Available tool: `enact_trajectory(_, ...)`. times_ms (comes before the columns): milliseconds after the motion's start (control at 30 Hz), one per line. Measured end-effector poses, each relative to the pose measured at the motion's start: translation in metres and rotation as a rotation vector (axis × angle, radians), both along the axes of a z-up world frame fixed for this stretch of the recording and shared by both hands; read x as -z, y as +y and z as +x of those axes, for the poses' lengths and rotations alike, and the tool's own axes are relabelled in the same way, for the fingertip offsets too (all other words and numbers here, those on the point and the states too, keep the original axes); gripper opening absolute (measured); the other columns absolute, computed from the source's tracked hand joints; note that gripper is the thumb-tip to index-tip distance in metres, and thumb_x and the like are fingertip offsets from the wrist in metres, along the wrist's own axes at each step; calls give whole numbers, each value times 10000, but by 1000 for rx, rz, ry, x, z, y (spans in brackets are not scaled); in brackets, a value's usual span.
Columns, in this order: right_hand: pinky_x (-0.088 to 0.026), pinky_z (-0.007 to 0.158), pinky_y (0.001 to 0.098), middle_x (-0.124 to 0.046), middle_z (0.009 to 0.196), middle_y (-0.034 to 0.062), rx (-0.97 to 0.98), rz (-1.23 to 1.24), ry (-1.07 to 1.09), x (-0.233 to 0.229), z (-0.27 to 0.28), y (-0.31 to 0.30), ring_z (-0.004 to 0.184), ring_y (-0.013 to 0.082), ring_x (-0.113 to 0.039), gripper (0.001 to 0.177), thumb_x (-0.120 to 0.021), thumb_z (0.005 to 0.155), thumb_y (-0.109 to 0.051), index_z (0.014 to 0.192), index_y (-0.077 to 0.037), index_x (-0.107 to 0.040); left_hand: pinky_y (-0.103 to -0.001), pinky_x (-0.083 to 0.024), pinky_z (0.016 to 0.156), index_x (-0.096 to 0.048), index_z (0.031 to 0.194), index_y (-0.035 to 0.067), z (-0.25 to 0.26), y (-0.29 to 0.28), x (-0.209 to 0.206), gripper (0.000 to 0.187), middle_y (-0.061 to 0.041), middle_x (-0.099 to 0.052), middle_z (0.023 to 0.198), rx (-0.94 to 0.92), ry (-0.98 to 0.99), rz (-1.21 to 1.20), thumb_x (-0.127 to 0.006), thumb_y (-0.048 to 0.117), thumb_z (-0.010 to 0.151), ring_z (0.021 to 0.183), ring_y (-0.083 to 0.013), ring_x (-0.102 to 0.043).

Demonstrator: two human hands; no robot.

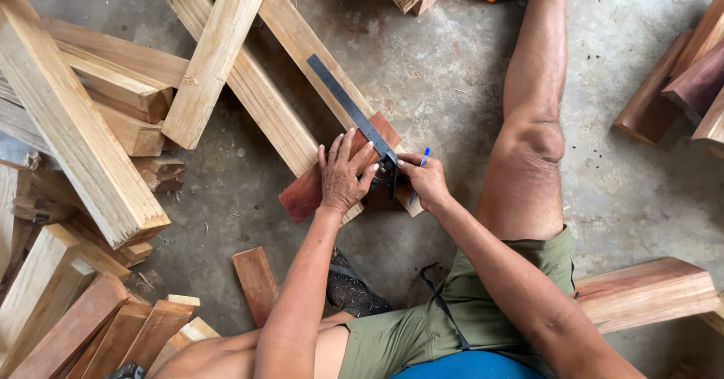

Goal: Measuring and marking pieces of lumber for furniture construction.

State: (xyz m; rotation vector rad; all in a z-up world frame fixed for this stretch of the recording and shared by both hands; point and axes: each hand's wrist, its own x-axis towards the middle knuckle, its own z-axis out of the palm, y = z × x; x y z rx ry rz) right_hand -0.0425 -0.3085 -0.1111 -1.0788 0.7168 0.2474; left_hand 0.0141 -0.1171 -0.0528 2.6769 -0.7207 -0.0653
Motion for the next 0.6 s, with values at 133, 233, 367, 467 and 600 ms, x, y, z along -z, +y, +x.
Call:
enact_trajectory(133, -574, 731, 267, -770, 964, 71, 43, 16, -36, -1, -4, 0, 821, 117, -691, 232, -686, 943, -17, 1158, 30, -759, -639, -211, 1204, -663, 1397, 242, -3, -1, 0, 466, -67, -423, 1625, 40, -53, 18, -640, 417, 966, 1461, -348, -378)
enact_trajectory(233, -578, 745, 266, -770, 972, 67, 37, 44, -55, -6, -2, -1, 834, 114, -692, 233, -680, 952, -20, 1165, 30, -757, -639, -226, 1181, -641, 1431, 239, -2, -2, -2, 464, -45, -418, 1629, 68, -87, 51, -605, 404, 999, 1450, -365, -376)
enact_trajectory(367, -576, 742, 272, -765, 966, 63, 12, 34, -41, -5, -2, -1, 832, 114, -684, 238, -669, 962, -30, 1178, 24, -754, -647, -217, 1172, -628, 1442, 255, -2, -2, -3, 452, -22, -409, 1637, 87, -95, 85, -575, 402, 1018, 1456, -376, -363)
enact_trajectory(467, -574, 745, 270, -762, 968, 61, 6, 33, -56, -2, -2, -1, 834, 111, -679, 239, -664, 967, -30, 1183, 22, -752, -649, -211, 1175, -633, 1438, 266, -1, -2, -3, 444, -18, -406, 1638, 83, -86, 82, -575, 402, 1020, 1456, -372, -358)
enact_trajectory(600, -573, 747, 266, -762, 968, 61, -1, 19, -66, 0, -3, -2, 833, 109, -678, 239, -664, 966, -26, 1183, 22, -754, -644, -208, 1178, -642, 1430, 275, -2, -2, -2, 436, -13, -406, 1639, 80, -76, 76, -586, 399, 1016, 1456, -368, -356)
